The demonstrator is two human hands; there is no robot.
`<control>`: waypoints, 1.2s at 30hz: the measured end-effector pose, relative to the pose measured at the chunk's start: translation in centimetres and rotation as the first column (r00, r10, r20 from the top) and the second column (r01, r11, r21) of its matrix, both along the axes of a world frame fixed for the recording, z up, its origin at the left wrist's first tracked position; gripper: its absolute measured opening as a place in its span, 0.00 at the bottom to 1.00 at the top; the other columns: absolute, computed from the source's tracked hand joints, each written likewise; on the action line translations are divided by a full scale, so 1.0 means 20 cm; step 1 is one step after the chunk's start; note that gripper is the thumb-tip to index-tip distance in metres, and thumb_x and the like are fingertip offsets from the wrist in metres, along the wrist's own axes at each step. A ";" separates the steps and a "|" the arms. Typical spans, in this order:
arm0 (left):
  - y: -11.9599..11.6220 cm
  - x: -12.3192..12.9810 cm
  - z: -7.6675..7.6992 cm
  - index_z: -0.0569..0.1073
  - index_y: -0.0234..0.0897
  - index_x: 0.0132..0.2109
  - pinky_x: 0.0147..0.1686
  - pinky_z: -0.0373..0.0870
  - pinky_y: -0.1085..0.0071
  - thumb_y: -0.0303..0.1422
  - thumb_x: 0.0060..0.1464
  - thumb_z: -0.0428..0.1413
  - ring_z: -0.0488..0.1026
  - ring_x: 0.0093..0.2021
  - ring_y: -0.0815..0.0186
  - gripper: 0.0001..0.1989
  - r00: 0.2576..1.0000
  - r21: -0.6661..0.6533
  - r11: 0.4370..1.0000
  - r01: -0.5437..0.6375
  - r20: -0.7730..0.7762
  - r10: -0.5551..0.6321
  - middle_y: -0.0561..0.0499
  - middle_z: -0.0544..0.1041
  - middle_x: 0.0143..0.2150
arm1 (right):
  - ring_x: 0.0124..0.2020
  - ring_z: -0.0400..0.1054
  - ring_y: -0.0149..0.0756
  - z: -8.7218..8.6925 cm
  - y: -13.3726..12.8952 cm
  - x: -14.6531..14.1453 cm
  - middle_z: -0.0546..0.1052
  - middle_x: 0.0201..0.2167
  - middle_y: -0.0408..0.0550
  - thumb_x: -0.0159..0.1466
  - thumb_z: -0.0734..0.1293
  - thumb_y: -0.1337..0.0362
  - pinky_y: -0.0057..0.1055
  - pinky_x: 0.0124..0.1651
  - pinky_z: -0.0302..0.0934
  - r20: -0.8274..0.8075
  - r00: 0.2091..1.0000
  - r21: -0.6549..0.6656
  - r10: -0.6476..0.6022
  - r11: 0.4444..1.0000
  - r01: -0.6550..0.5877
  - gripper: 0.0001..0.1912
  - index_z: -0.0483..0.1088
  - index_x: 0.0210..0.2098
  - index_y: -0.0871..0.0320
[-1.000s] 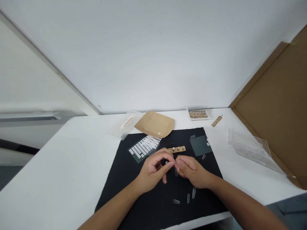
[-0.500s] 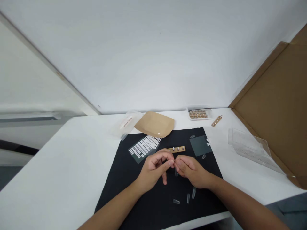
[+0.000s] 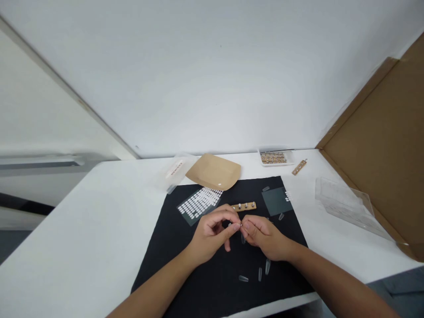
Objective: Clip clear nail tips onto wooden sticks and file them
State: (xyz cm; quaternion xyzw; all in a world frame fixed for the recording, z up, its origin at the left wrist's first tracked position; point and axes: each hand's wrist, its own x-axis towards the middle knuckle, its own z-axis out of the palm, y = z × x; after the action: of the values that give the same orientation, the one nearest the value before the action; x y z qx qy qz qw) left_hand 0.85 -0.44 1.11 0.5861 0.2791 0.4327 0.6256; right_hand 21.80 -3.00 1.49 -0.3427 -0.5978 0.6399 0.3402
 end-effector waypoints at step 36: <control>0.05 -0.07 0.13 0.78 0.37 0.43 0.39 0.75 0.70 0.26 0.66 0.58 0.76 0.37 0.65 0.04 0.902 0.571 0.773 0.278 -0.431 -0.006 0.45 0.78 0.39 | 0.28 0.61 0.29 0.02 0.03 0.07 0.68 0.27 0.39 0.77 0.59 0.55 0.25 0.33 0.56 0.283 0.955 0.214 0.085 0.965 -0.149 0.18 0.68 0.34 0.57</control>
State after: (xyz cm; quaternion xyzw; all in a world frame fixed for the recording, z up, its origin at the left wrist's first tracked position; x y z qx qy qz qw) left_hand -0.59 0.66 3.64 0.8546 0.1985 0.3193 0.3581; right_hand 23.23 -2.39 1.96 -0.3487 -0.7289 0.5315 0.2543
